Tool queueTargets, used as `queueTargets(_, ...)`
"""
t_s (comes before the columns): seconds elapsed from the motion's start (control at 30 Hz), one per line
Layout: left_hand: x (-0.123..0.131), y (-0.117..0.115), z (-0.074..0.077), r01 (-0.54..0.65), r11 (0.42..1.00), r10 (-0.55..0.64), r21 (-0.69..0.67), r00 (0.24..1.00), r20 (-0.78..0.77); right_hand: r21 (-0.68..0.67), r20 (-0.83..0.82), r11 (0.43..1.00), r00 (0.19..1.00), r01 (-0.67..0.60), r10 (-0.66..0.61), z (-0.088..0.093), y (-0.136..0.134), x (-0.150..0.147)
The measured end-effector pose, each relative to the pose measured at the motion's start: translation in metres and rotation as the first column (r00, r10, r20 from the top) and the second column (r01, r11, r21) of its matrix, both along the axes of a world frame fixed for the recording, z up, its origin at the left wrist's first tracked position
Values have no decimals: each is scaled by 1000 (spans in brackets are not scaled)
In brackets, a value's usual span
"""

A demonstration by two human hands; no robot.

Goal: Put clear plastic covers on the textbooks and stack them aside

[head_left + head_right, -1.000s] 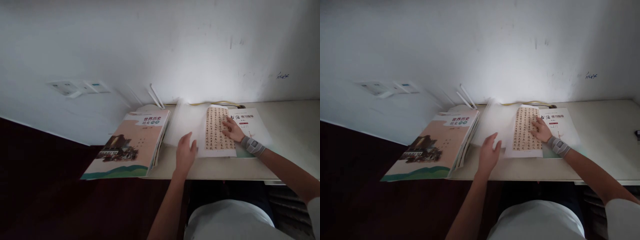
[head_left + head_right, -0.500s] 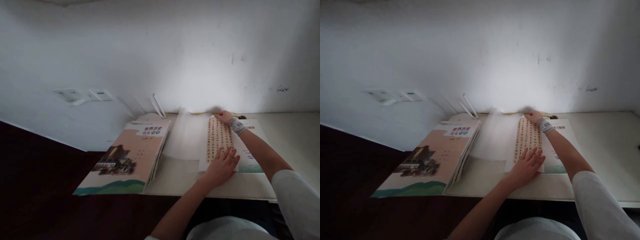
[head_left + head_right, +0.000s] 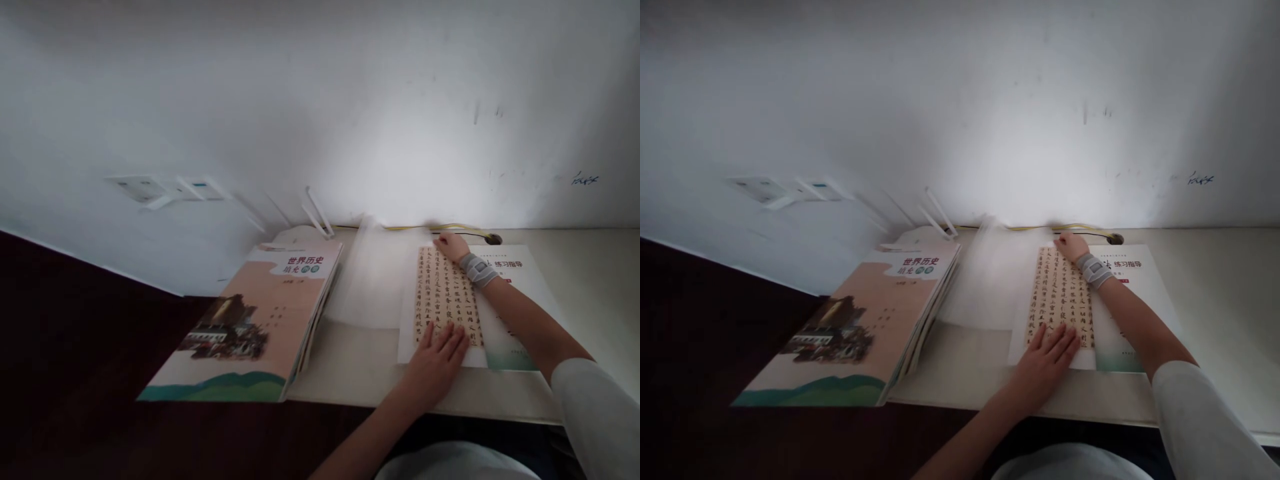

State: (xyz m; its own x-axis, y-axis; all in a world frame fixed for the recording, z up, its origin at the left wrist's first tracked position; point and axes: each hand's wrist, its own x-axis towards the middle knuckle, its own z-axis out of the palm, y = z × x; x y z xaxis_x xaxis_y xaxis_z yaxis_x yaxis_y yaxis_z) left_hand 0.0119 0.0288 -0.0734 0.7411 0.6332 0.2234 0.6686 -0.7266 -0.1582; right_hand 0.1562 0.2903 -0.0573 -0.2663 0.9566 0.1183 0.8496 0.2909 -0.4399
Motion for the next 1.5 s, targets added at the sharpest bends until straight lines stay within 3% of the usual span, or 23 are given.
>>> queueTargets(0.2, -15, -5, -14, -109, 993, 106, 51, 993, 50, 26, -24, 1000, 1000, -15, 16, 6, 0, 17)
queueTargets(0.37, -14, -11, -9, -137, 988, 133, 78, 990, 48, -53, -34, 997, 998, -56, 55, 4, 3, 31)
queueTargets(0.57, -10, -22, -5, -170, 981, 157, 98, 980, 121, -49, 51, 998, 998, -45, 47, -5, 1, 13)
queueTargets(0.9, -5, -28, -8, -161, 987, 158, 26, 983, 98, 22, 117, 1000, 993, -21, 18, 14, -17, -16)
queueTargets(1.07, 5, -29, -8, -105, 994, 99, 30, 981, 169, 10, 161, 1000, 987, -28, 26, 9, -18, -31)
queueTargets(1.33, -15, -32, -19, -154, 987, 142, 47, 970, 199, 104, 132, 985, 983, -141, 127, -1, -20, -33)
queueTargets(1.5, -24, -33, -11, -179, 981, 161, 77, 967, 196, 140, 121, 971, 977, -194, 178, 2, -20, -35)
